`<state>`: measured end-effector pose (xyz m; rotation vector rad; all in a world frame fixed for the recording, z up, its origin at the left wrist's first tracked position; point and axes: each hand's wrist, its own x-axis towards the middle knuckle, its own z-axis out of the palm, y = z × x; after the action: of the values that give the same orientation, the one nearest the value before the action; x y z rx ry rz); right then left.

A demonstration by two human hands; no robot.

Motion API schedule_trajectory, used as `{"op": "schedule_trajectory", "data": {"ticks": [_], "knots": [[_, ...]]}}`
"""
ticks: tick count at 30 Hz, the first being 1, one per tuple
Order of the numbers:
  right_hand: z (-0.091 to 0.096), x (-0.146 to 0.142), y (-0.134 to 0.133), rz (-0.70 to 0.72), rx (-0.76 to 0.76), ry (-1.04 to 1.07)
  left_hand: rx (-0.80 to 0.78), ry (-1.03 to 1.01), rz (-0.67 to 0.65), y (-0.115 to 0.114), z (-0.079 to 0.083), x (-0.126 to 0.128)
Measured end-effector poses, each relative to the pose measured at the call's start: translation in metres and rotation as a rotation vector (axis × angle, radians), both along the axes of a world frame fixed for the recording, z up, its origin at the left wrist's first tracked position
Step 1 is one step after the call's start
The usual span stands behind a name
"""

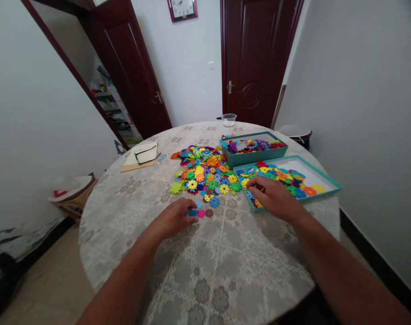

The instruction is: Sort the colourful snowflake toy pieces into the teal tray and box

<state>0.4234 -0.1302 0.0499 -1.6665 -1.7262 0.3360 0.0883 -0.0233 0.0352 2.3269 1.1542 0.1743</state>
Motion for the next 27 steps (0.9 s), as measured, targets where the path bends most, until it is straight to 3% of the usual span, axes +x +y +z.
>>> {"op": "schedule_trajectory", "data": {"ticks": [4,9,14,18,23,27], "knots": [[-0.007,-0.046,0.000,0.265,-0.112,-0.025,0.050,-0.012,-0.050,-0.003,-0.014,0.008],[-0.017,-0.079,0.010,0.392,-0.205,-0.157,0.119,-0.110,-0.014,0.002,-0.027,0.003],[-0.015,-0.104,0.033,0.397,-0.261,-0.240,0.073,-0.116,0.025,0.005,-0.031,-0.011],[-0.024,-0.120,0.047,0.380,-0.310,-0.312,0.044,-0.122,0.020,0.007,-0.033,-0.013],[-0.037,-0.118,0.050,0.361,-0.292,-0.277,0.011,-0.179,0.059,0.012,-0.035,-0.017],[-0.034,-0.113,0.045,0.354,-0.305,-0.230,0.018,-0.147,0.081,0.012,-0.034,-0.020]]}}
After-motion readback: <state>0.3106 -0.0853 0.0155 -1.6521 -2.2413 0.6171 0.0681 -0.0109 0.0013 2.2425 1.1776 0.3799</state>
